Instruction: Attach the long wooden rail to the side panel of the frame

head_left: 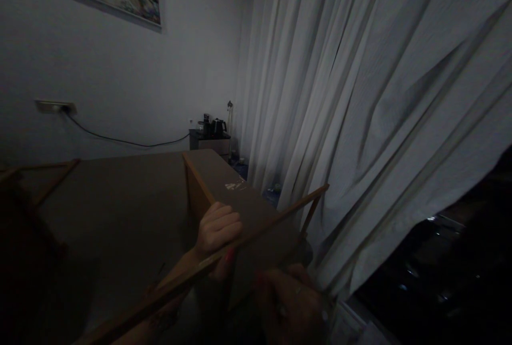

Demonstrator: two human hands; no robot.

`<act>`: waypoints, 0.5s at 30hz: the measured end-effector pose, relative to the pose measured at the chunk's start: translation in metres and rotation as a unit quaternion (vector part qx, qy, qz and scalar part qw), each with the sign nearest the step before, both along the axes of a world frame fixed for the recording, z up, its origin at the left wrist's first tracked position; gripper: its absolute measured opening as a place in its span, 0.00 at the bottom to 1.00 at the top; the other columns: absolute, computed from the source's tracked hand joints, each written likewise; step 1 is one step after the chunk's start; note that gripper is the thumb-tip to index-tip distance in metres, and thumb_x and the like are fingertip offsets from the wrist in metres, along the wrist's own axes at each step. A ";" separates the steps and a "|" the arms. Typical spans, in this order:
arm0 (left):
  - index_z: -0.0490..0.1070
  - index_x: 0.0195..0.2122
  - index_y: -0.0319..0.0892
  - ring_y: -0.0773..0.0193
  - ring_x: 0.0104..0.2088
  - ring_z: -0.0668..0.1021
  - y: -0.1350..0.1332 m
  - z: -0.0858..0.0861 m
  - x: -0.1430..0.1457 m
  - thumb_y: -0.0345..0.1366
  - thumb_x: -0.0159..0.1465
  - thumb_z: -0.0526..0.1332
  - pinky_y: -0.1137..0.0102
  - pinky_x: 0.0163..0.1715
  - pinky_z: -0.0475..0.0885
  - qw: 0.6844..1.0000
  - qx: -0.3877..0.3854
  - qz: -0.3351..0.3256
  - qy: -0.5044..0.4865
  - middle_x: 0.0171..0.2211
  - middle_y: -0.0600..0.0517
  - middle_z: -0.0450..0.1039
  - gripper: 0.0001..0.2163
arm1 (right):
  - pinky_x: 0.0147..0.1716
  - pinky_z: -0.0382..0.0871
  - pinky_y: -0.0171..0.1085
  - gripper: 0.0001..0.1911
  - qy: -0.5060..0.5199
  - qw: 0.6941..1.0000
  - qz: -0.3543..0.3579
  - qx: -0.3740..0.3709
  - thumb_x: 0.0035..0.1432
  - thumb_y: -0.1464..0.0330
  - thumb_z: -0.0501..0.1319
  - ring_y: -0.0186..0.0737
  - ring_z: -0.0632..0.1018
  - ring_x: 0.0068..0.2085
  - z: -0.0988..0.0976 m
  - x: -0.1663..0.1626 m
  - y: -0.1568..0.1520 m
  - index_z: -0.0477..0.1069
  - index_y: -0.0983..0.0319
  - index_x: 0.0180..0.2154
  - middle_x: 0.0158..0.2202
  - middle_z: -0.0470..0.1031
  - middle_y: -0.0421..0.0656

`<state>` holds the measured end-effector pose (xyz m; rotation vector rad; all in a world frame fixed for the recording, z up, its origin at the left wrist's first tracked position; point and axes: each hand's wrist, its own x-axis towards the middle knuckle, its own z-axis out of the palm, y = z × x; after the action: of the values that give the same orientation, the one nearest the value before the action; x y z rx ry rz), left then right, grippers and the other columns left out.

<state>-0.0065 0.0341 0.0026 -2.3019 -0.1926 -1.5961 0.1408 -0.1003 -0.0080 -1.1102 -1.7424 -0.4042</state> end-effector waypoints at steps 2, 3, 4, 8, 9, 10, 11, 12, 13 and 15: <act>0.55 0.21 0.43 0.65 0.20 0.59 0.003 -0.001 0.000 0.41 0.71 0.40 0.66 0.24 0.50 1.000 0.011 -0.007 0.000 0.18 0.56 0.53 0.21 | 0.23 0.60 0.32 0.21 0.083 0.995 0.015 -0.055 0.69 0.65 0.50 0.31 0.71 0.17 -0.007 -0.008 -0.002 0.66 0.59 0.23 0.16 0.70 0.36; 0.55 0.21 0.43 0.65 0.20 0.59 0.003 -0.001 0.000 0.41 0.71 0.40 0.66 0.24 0.50 1.000 0.014 -0.010 0.000 0.18 0.56 0.53 0.21 | 0.21 0.60 0.31 0.23 0.136 0.986 0.027 -0.093 0.70 0.62 0.49 0.31 0.72 0.17 -0.010 -0.013 -0.003 0.66 0.59 0.23 0.16 0.71 0.37; 0.55 0.21 0.43 0.65 0.20 0.59 0.003 -0.001 0.000 0.41 0.71 0.40 0.66 0.24 0.50 1.000 0.013 -0.012 -0.006 0.18 0.56 0.53 0.21 | 0.18 0.60 0.30 0.24 0.193 0.971 0.041 -0.137 0.70 0.58 0.47 0.31 0.72 0.16 -0.014 -0.017 -0.004 0.67 0.58 0.24 0.16 0.73 0.37; 0.55 0.21 0.43 0.65 0.21 0.59 0.001 -0.001 0.001 0.40 0.71 0.42 0.66 0.24 0.51 1.000 0.009 -0.013 -0.016 0.18 0.56 0.53 0.20 | 0.13 0.60 0.28 0.28 0.331 0.906 0.073 -0.253 0.67 0.48 0.46 0.30 0.71 0.13 -0.022 -0.028 -0.006 0.67 0.58 0.23 0.16 0.75 0.37; 0.55 0.21 0.43 0.65 0.21 0.59 0.001 -0.001 0.001 0.40 0.71 0.42 0.66 0.24 0.51 1.000 0.010 -0.013 -0.014 0.18 0.56 0.53 0.20 | 0.14 0.61 0.28 0.29 0.336 0.904 0.074 -0.255 0.66 0.47 0.47 0.31 0.72 0.14 -0.023 -0.029 -0.006 0.67 0.58 0.22 0.16 0.75 0.37; 0.55 0.22 0.43 0.65 0.21 0.59 0.001 -0.001 0.001 0.40 0.72 0.41 0.66 0.24 0.52 1.000 0.013 -0.013 -0.011 0.19 0.56 0.53 0.20 | 0.14 0.61 0.28 0.30 0.334 0.905 0.074 -0.252 0.66 0.46 0.47 0.31 0.72 0.14 -0.022 -0.029 -0.006 0.67 0.58 0.22 0.16 0.75 0.38; 0.55 0.22 0.43 0.65 0.21 0.60 0.001 -0.001 0.001 0.39 0.71 0.42 0.66 0.24 0.52 1.000 0.013 -0.012 -0.007 0.19 0.56 0.53 0.20 | 0.14 0.61 0.28 0.30 0.329 0.908 0.076 -0.250 0.66 0.46 0.46 0.31 0.72 0.14 -0.022 -0.028 -0.005 0.66 0.58 0.22 0.16 0.75 0.38; 0.55 0.21 0.43 0.66 0.21 0.59 0.002 -0.001 0.001 0.39 0.71 0.42 0.66 0.24 0.52 1.000 0.013 -0.012 -0.008 0.18 0.56 0.53 0.20 | 0.13 0.60 0.28 0.30 0.322 0.911 0.076 -0.246 0.66 0.47 0.46 0.30 0.72 0.14 -0.021 -0.028 -0.005 0.66 0.58 0.21 0.16 0.74 0.38; 0.54 0.21 0.43 0.66 0.21 0.59 0.002 -0.001 0.000 0.39 0.71 0.43 0.66 0.24 0.52 1.000 0.017 -0.013 -0.009 0.18 0.56 0.53 0.20 | 0.14 0.60 0.28 0.30 0.311 0.917 0.075 -0.240 0.67 0.48 0.45 0.30 0.71 0.14 -0.020 -0.027 -0.004 0.66 0.58 0.21 0.15 0.74 0.37; 0.53 0.20 0.43 0.66 0.20 0.58 0.004 0.000 0.000 0.37 0.71 0.45 0.66 0.23 0.50 1.000 0.020 -0.010 -0.004 0.18 0.56 0.52 0.19 | 0.16 0.61 0.28 0.29 0.273 0.937 0.064 -0.211 0.68 0.50 0.45 0.31 0.72 0.15 -0.018 -0.024 -0.003 0.66 0.58 0.21 0.15 0.73 0.37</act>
<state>-0.0065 0.0377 0.0025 -2.2750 -0.1371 -1.6038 0.1163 -0.1035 -0.0263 -1.2487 -1.4117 0.3560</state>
